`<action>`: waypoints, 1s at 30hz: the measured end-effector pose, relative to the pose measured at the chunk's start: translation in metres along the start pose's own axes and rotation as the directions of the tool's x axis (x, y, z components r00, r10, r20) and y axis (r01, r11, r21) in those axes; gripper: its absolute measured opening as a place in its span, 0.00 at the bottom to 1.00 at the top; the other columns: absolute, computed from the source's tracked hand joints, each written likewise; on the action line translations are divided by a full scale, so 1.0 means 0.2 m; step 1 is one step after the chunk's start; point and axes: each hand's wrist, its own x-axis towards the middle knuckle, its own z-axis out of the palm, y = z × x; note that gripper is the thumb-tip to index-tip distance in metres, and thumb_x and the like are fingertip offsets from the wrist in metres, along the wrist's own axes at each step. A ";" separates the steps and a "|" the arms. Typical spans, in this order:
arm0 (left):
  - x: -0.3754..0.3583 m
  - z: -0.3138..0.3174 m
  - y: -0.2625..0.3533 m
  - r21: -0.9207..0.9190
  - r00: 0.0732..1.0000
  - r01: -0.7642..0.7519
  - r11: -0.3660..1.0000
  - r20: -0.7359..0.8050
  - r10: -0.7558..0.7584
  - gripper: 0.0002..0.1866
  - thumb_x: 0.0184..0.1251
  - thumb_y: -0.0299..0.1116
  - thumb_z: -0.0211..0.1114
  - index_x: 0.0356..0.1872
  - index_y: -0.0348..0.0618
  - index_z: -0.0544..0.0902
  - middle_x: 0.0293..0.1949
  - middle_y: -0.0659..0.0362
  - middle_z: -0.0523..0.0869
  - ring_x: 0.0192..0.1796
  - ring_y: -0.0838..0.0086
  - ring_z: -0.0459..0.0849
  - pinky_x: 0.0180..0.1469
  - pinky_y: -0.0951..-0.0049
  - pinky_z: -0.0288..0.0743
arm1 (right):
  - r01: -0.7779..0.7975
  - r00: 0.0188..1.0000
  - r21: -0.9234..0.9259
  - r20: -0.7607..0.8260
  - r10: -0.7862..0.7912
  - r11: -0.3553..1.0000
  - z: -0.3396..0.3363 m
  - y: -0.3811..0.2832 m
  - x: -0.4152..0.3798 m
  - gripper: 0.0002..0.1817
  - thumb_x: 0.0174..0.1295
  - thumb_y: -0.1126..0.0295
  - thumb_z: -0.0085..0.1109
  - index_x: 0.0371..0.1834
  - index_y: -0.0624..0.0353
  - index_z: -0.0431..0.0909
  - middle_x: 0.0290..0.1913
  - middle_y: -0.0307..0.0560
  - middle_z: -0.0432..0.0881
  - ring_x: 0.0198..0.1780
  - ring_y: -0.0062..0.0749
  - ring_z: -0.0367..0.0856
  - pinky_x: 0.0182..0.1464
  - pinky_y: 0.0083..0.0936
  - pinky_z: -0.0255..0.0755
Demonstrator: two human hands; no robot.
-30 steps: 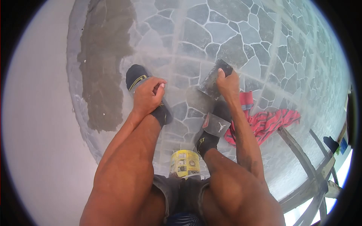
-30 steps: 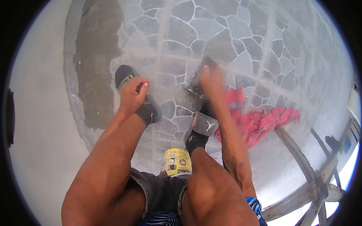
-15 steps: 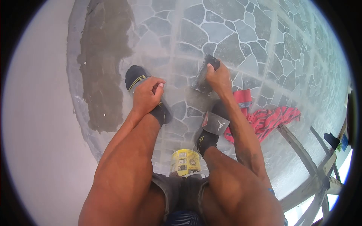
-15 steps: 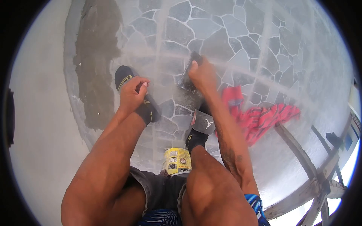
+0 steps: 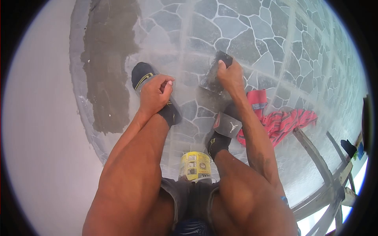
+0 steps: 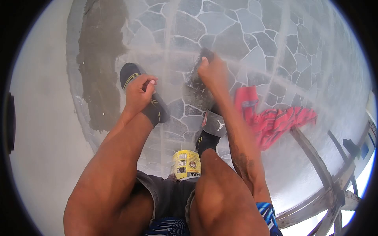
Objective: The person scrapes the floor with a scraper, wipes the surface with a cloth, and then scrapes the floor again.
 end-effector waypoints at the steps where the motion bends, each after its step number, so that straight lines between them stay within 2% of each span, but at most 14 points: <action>1: 0.01 0.00 0.01 0.010 1.000 -0.016 1.000 0.001 0.016 0.05 0.67 0.27 0.65 0.40 0.42 0.87 0.30 0.59 0.87 0.27 0.73 0.84 0.33 0.73 0.77 | -0.030 0.999 0.013 0.039 0.030 0.999 -0.05 -0.08 0.02 0.26 0.69 0.58 0.55 0.64 0.66 0.75 0.61 0.74 0.79 0.65 0.64 0.78 0.66 0.48 0.70; 2: 0.01 0.00 0.01 0.019 1.000 -0.030 0.999 0.003 0.030 0.05 0.67 0.27 0.65 0.40 0.42 0.87 0.30 0.59 0.87 0.27 0.73 0.84 0.33 0.73 0.77 | -0.043 0.998 -0.006 0.038 0.043 0.999 -0.06 -0.10 0.02 0.26 0.69 0.59 0.55 0.63 0.67 0.76 0.60 0.72 0.80 0.64 0.63 0.79 0.66 0.48 0.71; 6: 0.01 -0.01 0.01 -0.008 1.000 -0.026 1.000 -0.008 0.026 0.05 0.67 0.27 0.65 0.40 0.42 0.87 0.30 0.58 0.87 0.27 0.74 0.84 0.33 0.73 0.77 | 0.144 0.980 -0.045 -0.131 -0.148 0.989 0.01 0.04 -0.04 0.23 0.68 0.60 0.56 0.56 0.70 0.79 0.49 0.72 0.85 0.55 0.70 0.82 0.59 0.51 0.75; 9: 0.00 0.00 0.00 0.001 1.000 -0.013 1.000 -0.005 0.013 0.05 0.67 0.27 0.65 0.40 0.42 0.87 0.31 0.58 0.87 0.28 0.74 0.84 0.33 0.74 0.77 | 0.054 0.996 -0.003 -0.068 -0.054 0.999 -0.01 -0.03 0.01 0.22 0.68 0.61 0.56 0.55 0.69 0.79 0.52 0.73 0.84 0.57 0.70 0.81 0.61 0.51 0.74; 10: 0.01 0.00 0.01 0.004 1.000 -0.015 1.000 0.000 0.015 0.05 0.67 0.27 0.65 0.40 0.42 0.87 0.30 0.58 0.87 0.28 0.74 0.84 0.33 0.74 0.77 | 0.030 0.998 -0.040 -0.061 -0.032 0.999 -0.03 -0.09 0.03 0.23 0.68 0.61 0.56 0.56 0.69 0.80 0.50 0.75 0.84 0.56 0.70 0.81 0.60 0.51 0.74; 13: 0.01 -0.02 0.01 0.009 1.000 -0.025 1.000 -0.001 0.025 0.05 0.67 0.27 0.65 0.40 0.43 0.87 0.30 0.59 0.87 0.27 0.74 0.84 0.33 0.73 0.77 | 0.092 0.990 -0.042 -0.100 -0.095 0.995 -0.02 -0.09 0.05 0.23 0.68 0.60 0.56 0.57 0.69 0.80 0.49 0.75 0.84 0.55 0.71 0.82 0.59 0.52 0.75; 16: 0.02 -0.01 -0.01 -0.014 0.999 -0.031 0.999 -0.025 0.031 0.05 0.66 0.27 0.65 0.40 0.43 0.88 0.30 0.59 0.87 0.27 0.74 0.84 0.33 0.73 0.77 | 0.187 0.974 -0.061 -0.122 -0.193 0.980 0.01 0.07 0.02 0.24 0.68 0.60 0.56 0.58 0.69 0.79 0.48 0.75 0.84 0.55 0.71 0.82 0.58 0.52 0.75; 19: 0.00 0.00 0.00 0.013 0.999 -0.037 0.999 0.006 0.037 0.05 0.68 0.26 0.64 0.41 0.42 0.87 0.31 0.59 0.87 0.28 0.76 0.84 0.33 0.75 0.77 | 0.050 0.999 -0.031 -0.019 -0.050 0.998 -0.04 -0.08 0.05 0.24 0.68 0.60 0.56 0.59 0.68 0.79 0.55 0.74 0.82 0.60 0.68 0.79 0.64 0.52 0.71; 21: 0.00 -0.02 -0.01 0.079 0.998 -0.059 0.995 0.043 0.056 0.06 0.70 0.23 0.63 0.43 0.38 0.87 0.34 0.59 0.87 0.30 0.79 0.86 0.34 0.79 0.78 | 0.079 0.996 -0.053 -0.024 -0.081 0.995 -0.05 -0.12 0.08 0.25 0.68 0.60 0.56 0.61 0.67 0.78 0.55 0.72 0.83 0.60 0.66 0.80 0.64 0.50 0.72; 23: 0.00 -0.02 0.00 0.030 0.999 -0.043 0.999 0.034 0.042 0.06 0.70 0.24 0.63 0.43 0.39 0.87 0.33 0.60 0.87 0.30 0.78 0.86 0.35 0.78 0.78 | 0.145 0.985 -0.104 -0.084 -0.153 0.984 0.01 -0.04 0.12 0.25 0.68 0.60 0.56 0.61 0.67 0.78 0.54 0.71 0.84 0.59 0.66 0.81 0.63 0.49 0.73; 26: 0.02 -0.02 0.01 0.035 0.999 -0.051 0.998 0.012 0.050 0.06 0.70 0.24 0.63 0.42 0.40 0.87 0.33 0.60 0.87 0.30 0.78 0.86 0.35 0.77 0.78 | 0.126 0.987 -0.084 -0.090 -0.133 0.988 0.00 0.08 0.04 0.26 0.68 0.60 0.56 0.62 0.68 0.78 0.52 0.71 0.85 0.58 0.68 0.81 0.61 0.49 0.74; 29: -0.01 -0.02 0.00 0.055 0.998 -0.060 0.997 0.029 0.058 0.06 0.70 0.24 0.63 0.42 0.40 0.87 0.32 0.60 0.87 0.30 0.77 0.85 0.35 0.77 0.78 | 0.002 0.999 -0.038 0.048 0.000 0.999 -0.08 -0.06 0.05 0.27 0.68 0.58 0.56 0.64 0.67 0.77 0.56 0.71 0.83 0.62 0.66 0.79 0.65 0.49 0.72; 30: 0.01 -0.02 0.01 0.059 0.997 -0.077 0.995 0.026 0.075 0.06 0.70 0.24 0.63 0.42 0.40 0.87 0.32 0.60 0.87 0.30 0.77 0.85 0.35 0.77 0.78 | 0.044 0.999 -0.082 0.010 -0.043 0.996 -0.06 -0.06 0.10 0.27 0.68 0.58 0.57 0.64 0.66 0.77 0.56 0.70 0.83 0.62 0.64 0.80 0.65 0.49 0.72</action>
